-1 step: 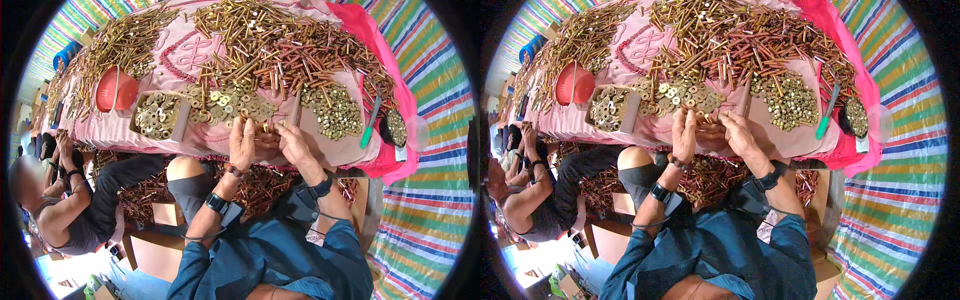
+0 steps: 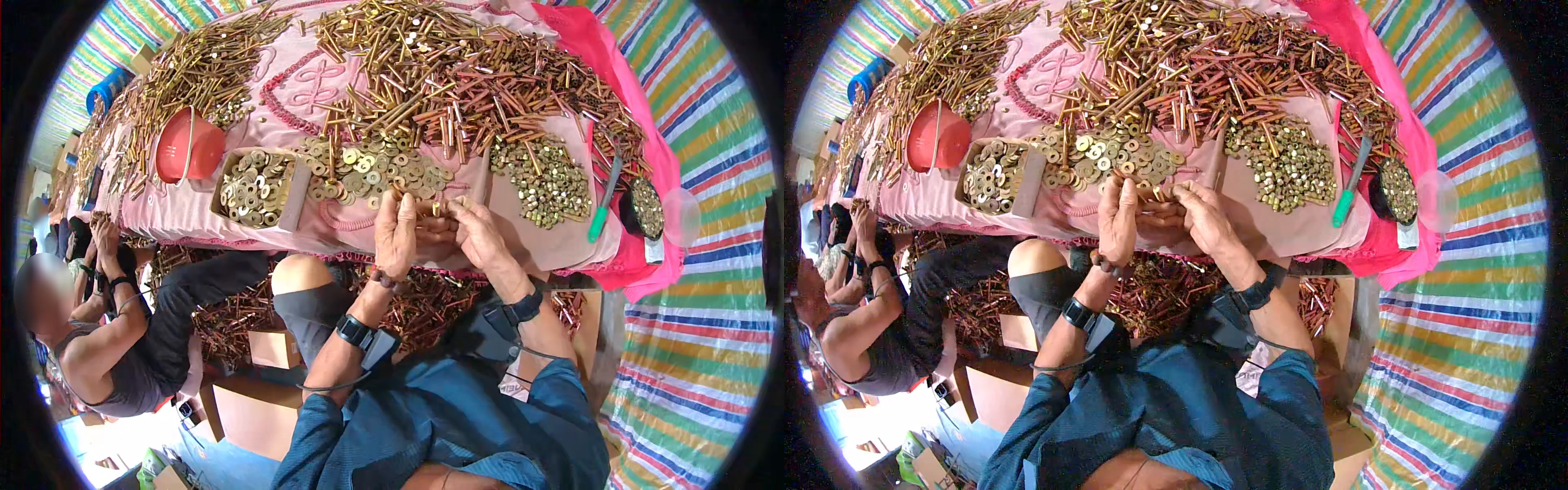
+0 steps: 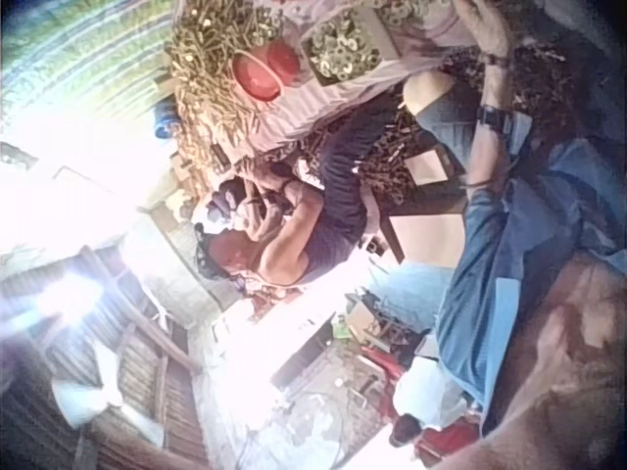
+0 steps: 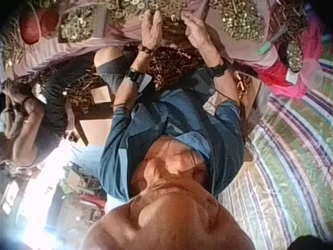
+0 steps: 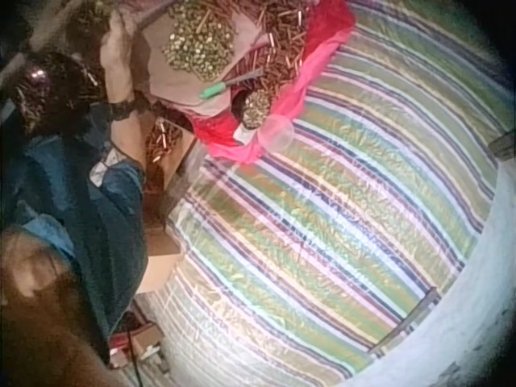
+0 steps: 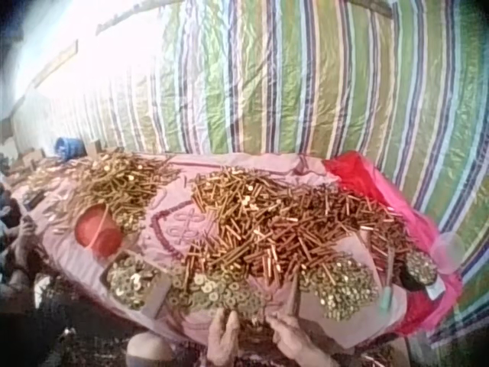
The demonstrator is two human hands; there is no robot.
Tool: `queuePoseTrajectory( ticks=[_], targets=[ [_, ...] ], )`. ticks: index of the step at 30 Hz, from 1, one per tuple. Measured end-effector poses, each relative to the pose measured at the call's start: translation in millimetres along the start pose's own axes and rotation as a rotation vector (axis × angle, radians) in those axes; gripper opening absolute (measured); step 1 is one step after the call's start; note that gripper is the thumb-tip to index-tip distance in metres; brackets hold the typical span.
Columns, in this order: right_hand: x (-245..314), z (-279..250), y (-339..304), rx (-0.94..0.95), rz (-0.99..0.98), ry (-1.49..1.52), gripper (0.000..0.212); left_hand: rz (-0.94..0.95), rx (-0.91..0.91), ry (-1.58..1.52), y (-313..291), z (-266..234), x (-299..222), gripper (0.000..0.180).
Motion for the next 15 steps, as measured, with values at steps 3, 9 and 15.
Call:
queuePoseTrajectory(
  ticks=[3, 9, 15],
  targets=[
    [-1.0, -14.0, 1.4, 0.007, 0.01, -0.035, 0.024, -0.069, 0.026, -0.164, -1.2, 9.6, -7.2, 0.028],
    [32.3, 3.5, -12.7, -0.1, -0.009, -0.22, 0.023, -0.138, -0.019, -0.095, 1.0, 5.1, 0.8, 0.025],
    [37.8, 16.3, -12.4, -0.138, -0.184, -0.721, 0.027, -0.099, 0.0, -0.067, -1.0, 10.7, -4.9, 0.026]
  ],
)
Point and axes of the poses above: each hand's wrist, its own y-axis towards the middle knuckle, its own z-axis out of the palm, x = y × z, the point moved 1 cm from there along y, towards the middle knuckle, and after that the axes turned 2 degrees about -y, right-handed, at the moved point
